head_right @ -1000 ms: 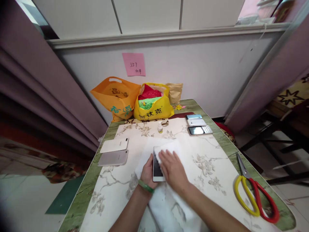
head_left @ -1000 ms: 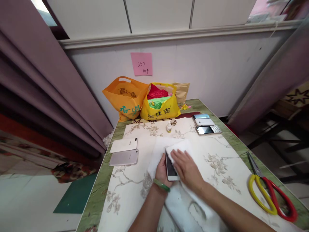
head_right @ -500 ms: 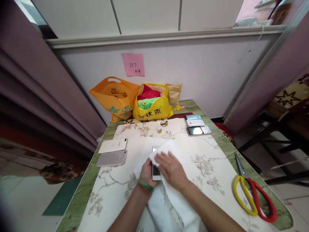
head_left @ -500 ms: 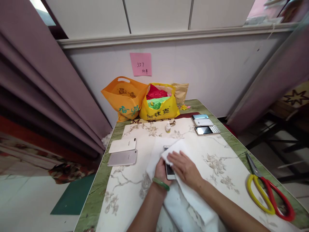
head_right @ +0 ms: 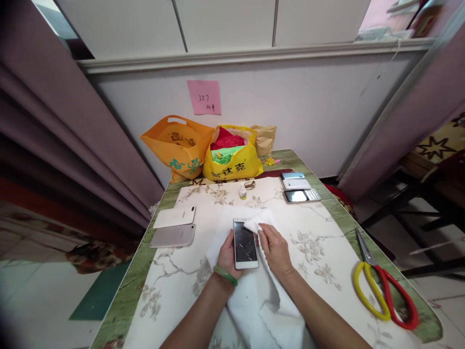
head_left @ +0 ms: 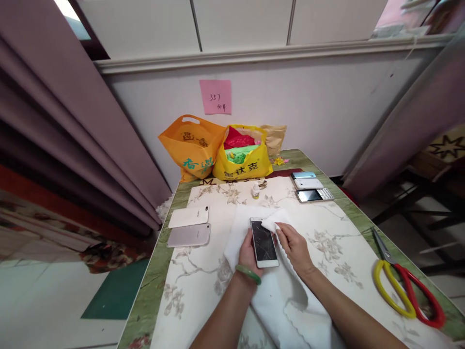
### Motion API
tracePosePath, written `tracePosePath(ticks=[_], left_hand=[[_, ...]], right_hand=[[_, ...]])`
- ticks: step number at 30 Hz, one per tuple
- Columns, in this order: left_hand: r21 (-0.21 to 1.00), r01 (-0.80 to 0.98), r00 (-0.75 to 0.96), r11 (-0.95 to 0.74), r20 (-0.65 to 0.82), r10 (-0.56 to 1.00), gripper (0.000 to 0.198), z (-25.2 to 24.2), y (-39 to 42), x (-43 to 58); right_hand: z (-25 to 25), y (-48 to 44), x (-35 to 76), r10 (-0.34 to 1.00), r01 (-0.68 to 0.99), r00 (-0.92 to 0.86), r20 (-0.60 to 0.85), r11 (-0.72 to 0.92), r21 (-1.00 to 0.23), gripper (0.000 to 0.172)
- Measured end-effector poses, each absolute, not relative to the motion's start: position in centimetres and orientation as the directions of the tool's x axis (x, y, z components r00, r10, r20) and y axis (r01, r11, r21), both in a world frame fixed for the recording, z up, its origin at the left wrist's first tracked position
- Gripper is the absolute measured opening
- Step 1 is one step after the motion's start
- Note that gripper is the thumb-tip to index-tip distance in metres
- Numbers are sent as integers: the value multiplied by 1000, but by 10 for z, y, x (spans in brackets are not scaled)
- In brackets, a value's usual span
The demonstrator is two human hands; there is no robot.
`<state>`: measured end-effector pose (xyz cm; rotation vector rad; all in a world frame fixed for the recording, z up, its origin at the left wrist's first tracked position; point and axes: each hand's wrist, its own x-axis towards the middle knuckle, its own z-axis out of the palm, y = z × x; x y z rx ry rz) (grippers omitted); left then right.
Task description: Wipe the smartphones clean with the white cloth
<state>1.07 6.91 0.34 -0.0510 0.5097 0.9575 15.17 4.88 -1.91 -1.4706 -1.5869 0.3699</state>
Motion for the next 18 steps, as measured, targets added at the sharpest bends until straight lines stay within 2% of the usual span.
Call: tracePosePath(ticks=[8, 14, 16, 18], left_hand=[[205, -774, 482, 598, -422, 768, 39, 7, 68, 7], [256, -739, 518, 623, -375, 769, 47, 1, 67, 2], [276, -740, 505, 614, -376, 777, 42, -5, 67, -1], [307, -749, 473, 587, -373, 798, 34, -11, 66, -4]], right_hand=[[-12, 49, 150, 904, 596, 168, 393, 225, -771, 29], [-1, 37, 145, 822, 476, 339, 457, 269, -837, 27], [2, 28, 139, 830, 486, 244, 502, 343, -804, 30], [4, 22, 129, 857, 529, -70, 511, 466, -709, 37]])
